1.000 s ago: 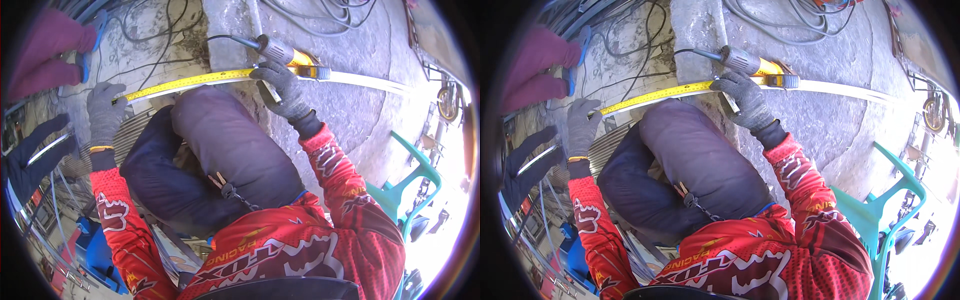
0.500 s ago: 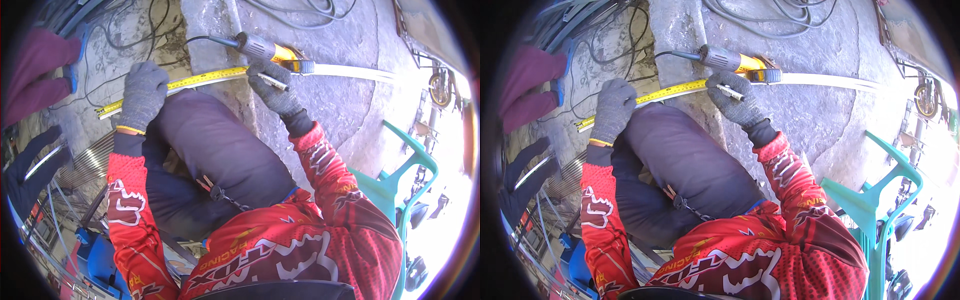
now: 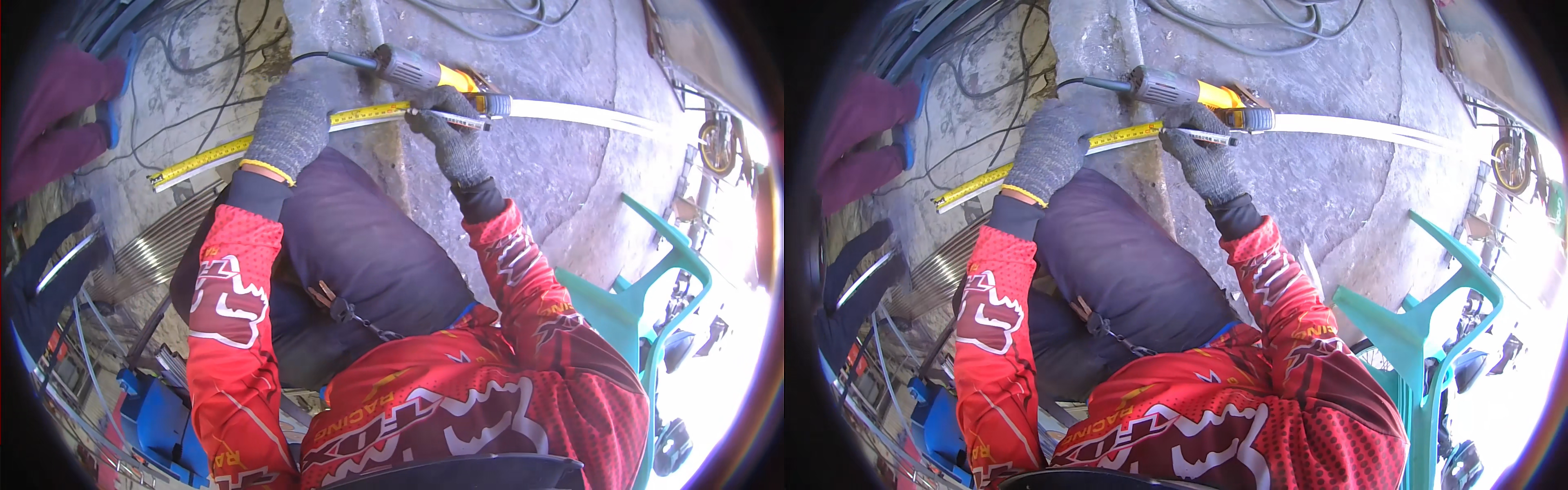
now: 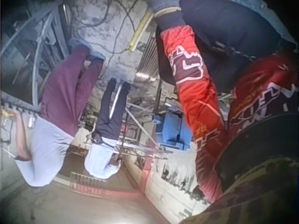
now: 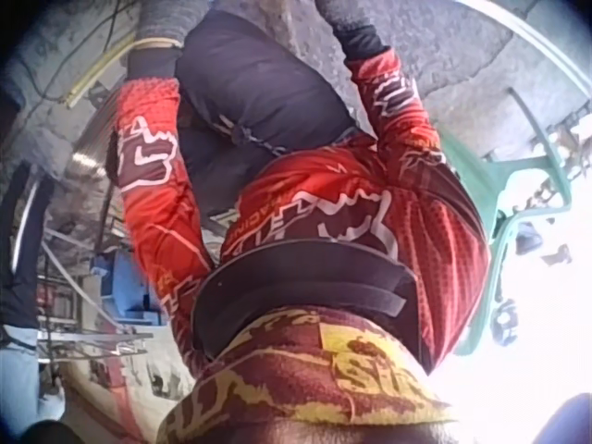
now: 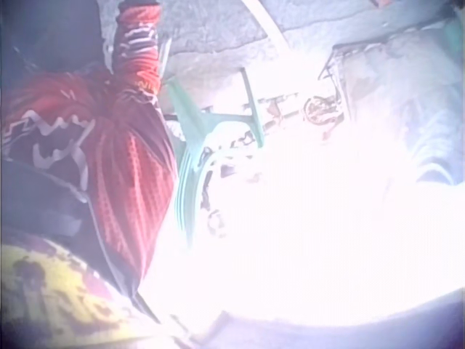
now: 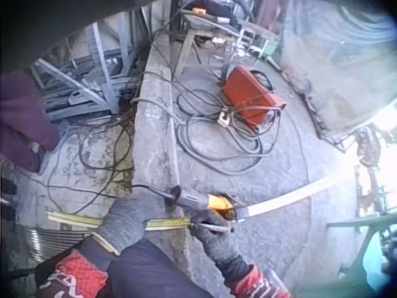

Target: Measure and mark a white metal beam using a tape measure and a pen while sitting on the floor of a fabrication shop.

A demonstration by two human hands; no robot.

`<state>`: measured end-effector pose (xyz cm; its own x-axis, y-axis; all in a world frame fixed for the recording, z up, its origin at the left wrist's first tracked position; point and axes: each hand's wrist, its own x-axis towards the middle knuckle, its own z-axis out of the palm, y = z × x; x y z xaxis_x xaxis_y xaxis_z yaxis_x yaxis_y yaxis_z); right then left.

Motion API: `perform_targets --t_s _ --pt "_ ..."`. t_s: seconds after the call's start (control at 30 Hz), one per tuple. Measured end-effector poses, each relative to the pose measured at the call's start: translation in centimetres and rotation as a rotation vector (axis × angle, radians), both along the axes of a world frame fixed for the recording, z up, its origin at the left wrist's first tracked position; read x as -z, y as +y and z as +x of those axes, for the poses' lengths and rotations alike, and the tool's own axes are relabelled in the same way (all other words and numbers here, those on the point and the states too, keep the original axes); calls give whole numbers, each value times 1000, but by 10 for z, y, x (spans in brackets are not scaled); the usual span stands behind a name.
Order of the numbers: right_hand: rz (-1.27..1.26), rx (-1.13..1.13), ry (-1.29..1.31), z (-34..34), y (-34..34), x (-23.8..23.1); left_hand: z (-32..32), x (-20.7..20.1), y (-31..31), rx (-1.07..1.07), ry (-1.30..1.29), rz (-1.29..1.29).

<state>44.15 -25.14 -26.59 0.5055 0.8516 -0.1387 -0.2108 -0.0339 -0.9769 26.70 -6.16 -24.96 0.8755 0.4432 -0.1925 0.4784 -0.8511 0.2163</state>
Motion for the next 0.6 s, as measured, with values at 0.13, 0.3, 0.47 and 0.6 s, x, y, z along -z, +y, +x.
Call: perform_targets --t_s 0.13,0.3,0.47,0.6 --pt "-61 36 -126 6 -2 -2 7 0 -11 14 -69 8" --pt "-77 38 -437 19 -15 -6 19 0 -16 28 -183 -15" --pt "-7 47 -765 29 -14 -17 18 -1 -16 -3 -134 -34" --pt "-13 -1 -755 19 -14 -13 15 -4 -18 -52 -112 -64"
